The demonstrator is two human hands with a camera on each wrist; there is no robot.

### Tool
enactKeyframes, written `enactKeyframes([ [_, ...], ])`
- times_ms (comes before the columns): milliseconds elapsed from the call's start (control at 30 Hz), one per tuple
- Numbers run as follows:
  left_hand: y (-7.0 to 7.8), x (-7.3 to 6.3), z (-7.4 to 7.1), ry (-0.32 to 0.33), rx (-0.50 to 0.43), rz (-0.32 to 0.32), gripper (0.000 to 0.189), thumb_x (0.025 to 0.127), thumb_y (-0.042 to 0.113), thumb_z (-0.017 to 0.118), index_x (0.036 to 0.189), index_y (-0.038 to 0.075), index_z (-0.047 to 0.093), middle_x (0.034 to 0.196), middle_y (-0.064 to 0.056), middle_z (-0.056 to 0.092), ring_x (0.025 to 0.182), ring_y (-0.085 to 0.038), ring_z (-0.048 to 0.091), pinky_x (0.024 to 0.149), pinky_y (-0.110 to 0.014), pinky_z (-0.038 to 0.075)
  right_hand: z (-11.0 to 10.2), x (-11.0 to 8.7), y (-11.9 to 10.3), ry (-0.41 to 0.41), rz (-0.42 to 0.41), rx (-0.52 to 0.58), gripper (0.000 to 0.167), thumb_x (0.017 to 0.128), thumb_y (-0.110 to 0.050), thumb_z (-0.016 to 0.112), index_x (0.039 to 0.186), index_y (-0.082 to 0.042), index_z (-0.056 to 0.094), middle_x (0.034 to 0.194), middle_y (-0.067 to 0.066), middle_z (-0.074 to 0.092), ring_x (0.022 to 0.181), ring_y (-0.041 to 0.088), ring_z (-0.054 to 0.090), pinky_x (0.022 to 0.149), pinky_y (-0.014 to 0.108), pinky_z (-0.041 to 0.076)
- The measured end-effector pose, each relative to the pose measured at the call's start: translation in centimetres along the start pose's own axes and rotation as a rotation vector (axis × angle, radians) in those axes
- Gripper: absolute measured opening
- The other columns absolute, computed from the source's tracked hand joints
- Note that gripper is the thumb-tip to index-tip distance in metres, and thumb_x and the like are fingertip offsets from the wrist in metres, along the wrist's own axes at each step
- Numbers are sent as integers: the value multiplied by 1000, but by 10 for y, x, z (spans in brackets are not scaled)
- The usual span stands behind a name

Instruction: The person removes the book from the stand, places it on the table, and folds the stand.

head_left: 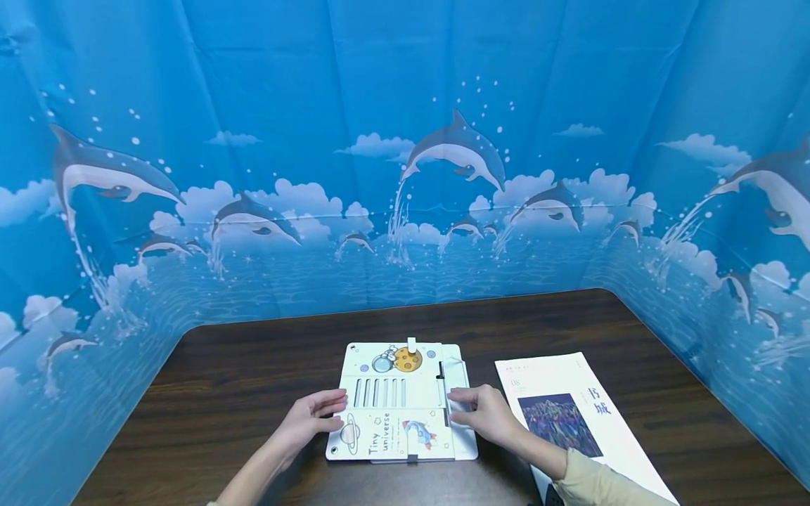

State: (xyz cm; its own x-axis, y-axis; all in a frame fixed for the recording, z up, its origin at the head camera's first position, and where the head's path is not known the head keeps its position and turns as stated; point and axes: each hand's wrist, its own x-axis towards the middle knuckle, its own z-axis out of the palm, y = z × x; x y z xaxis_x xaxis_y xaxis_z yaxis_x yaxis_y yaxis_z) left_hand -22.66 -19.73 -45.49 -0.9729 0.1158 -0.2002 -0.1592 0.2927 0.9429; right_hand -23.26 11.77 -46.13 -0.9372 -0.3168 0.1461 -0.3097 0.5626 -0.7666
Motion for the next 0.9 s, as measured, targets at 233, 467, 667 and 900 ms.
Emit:
enactKeyframes([
  [233,0,0,0,15,-7,-12,52,75,-1,67,124,-8,48,121,-21,55,110,-30,54,97,-50,36,2,2,2,3,-18,-29,29,72,-8,74,99,0,69,107,14,65,105,33,57,87,50,44],
  [467,0,0,1,20,-21,-5,52,75,-2,66,123,-8,48,122,-21,54,110,-30,53,97,-49,36,3,0,2,9,-42,-41,27,71,-7,74,96,1,70,107,16,64,105,33,57,91,53,39],
  [667,0,-1,1,2,-23,11,53,76,-2,66,125,-8,47,123,-21,53,111,-30,52,97,-48,36,5,1,5,14,-60,-78,27,70,-9,75,95,1,70,106,16,65,105,32,57,91,51,40],
  [900,-3,-1,0,-5,-19,29,54,76,-1,66,125,-9,46,124,-22,52,112,-31,52,95,-45,39,9,3,2,8,-41,-125,26,68,-8,76,92,0,71,106,18,64,105,33,57,90,50,41],
])
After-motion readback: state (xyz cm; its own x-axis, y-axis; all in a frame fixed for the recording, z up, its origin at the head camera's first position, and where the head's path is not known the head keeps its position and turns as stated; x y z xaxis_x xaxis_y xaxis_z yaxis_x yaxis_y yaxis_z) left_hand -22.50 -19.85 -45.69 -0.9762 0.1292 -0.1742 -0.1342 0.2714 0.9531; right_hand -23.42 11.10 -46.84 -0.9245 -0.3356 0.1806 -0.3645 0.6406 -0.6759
